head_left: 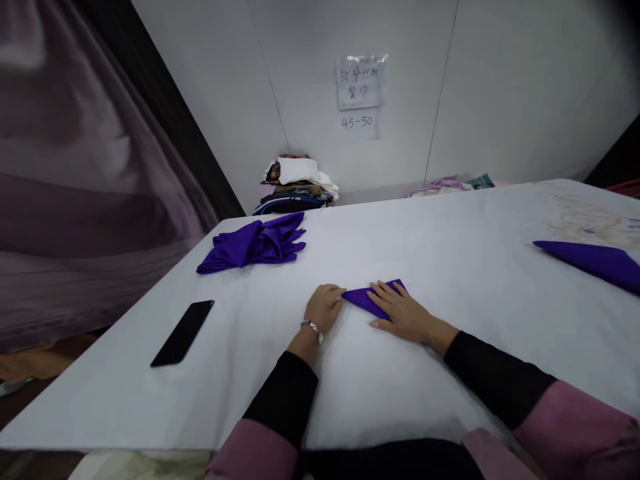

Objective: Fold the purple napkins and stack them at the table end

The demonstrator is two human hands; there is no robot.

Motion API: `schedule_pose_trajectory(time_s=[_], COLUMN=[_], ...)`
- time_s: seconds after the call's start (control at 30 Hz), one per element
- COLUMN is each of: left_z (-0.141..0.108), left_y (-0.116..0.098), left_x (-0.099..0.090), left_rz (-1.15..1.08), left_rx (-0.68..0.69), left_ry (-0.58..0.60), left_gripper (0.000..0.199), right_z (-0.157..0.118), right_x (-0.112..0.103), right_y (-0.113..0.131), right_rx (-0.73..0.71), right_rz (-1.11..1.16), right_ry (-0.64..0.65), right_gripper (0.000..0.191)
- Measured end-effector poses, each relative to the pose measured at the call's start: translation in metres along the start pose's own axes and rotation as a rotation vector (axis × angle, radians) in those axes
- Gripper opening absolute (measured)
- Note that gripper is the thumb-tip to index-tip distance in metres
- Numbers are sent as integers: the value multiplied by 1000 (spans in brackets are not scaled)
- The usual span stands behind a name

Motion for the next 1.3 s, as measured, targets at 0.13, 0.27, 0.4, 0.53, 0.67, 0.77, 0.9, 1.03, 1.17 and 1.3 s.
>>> schedule_pose_trajectory(time_s=[0.13,0.27,0.4,0.53,0.67,0.77,0.9,1.03,1.17,1.3], left_z=[4,3,0,-2,-3,-3,-3,-3,-3,-2], left_y=[1,8,10,6,8,12,15,17,16,13], left_x=[5,5,4,4,5,6,9,10,10,9], left_rz=[5,-24,-49,-91,-157,-209,-258,-290,-312,-313], left_rx=[-63,-168,-276,-319,-343,-351,-361,-365,-372,-350], left_ry=[71,29,-27,-27,-33,-37,-43,-41,-39,-46], left_gripper=[27,28,30,18,15,16,17,16,14,12], right_z=[0,0,1,0,7,24,58,83,93,95], right_x=[-2,-4,-5,-8,-21,-38,-43,-26,-10,-5], right_y=[1,1,2,3,-1,-6,-16,-22,-21,-21], right_rx=[-1,9,17,23,17,10,58,109,80,95], right_rz=[14,29,51,90,174,249,438,670,806,863], right_ry=[-7,5,25,48,104,65,41,95,164,190], right_gripper=[71,71,70,70,71,66,52,37,24,16])
Point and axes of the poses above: each hand's wrist, its own z-axis towards the middle knuckle, its own x-axis out of the palm, y = z × x, the point moved 6 cm from there along z, towards the middle knuckle, and after that the axes turned 8 degrees about -x, right-handed, at the moved point
